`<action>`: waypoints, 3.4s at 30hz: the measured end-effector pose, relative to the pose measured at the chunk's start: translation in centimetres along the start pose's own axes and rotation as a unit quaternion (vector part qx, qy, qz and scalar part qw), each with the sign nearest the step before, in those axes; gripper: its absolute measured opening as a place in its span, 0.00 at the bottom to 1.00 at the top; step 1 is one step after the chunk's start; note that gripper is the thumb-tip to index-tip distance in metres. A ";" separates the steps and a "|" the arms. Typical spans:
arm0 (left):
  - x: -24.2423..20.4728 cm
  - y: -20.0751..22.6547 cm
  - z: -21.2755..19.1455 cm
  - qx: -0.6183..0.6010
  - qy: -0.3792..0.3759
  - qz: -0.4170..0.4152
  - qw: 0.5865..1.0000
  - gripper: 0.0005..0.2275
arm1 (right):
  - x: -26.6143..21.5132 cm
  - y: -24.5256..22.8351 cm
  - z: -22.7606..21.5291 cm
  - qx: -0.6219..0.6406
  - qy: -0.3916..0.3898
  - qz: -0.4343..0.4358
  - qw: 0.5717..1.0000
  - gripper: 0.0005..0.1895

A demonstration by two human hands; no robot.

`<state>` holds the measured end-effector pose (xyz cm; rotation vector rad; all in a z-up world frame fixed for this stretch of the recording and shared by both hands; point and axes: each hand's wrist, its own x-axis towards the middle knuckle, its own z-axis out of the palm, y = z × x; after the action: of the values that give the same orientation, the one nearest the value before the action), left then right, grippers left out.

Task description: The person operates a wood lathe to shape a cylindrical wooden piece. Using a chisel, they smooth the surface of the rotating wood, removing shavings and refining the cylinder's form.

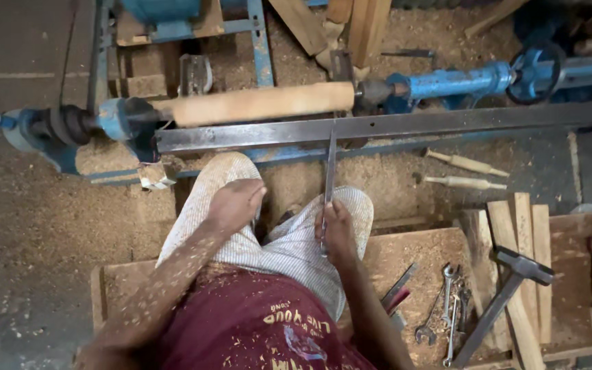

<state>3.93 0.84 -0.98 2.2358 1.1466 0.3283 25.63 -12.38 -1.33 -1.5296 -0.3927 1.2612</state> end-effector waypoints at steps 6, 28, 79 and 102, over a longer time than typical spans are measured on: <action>8.2 1.3 6.6 0.159 -0.006 0.289 0.944 0.22 | 2.2 1.5 -1.5 0.064 0.020 0.049 0.997 0.11; 20.9 1.6 11.8 0.227 0.029 0.452 0.862 0.23 | 3.6 -1.7 -1.4 -0.030 0.046 0.041 0.998 0.32; 11.7 -11.9 1.8 0.327 0.119 0.411 0.843 0.22 | 1.7 3.4 11.1 -0.104 -0.083 0.053 0.990 0.30; 8.8 -17.7 -1.2 0.314 0.162 0.397 0.847 0.20 | 1.6 3.9 15.4 -0.106 -0.146 0.108 0.978 0.33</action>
<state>-2.88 16.26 -11.28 3.2890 0.4064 0.7693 11.74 -4.81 -3.54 -1.5987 -0.5784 1.6682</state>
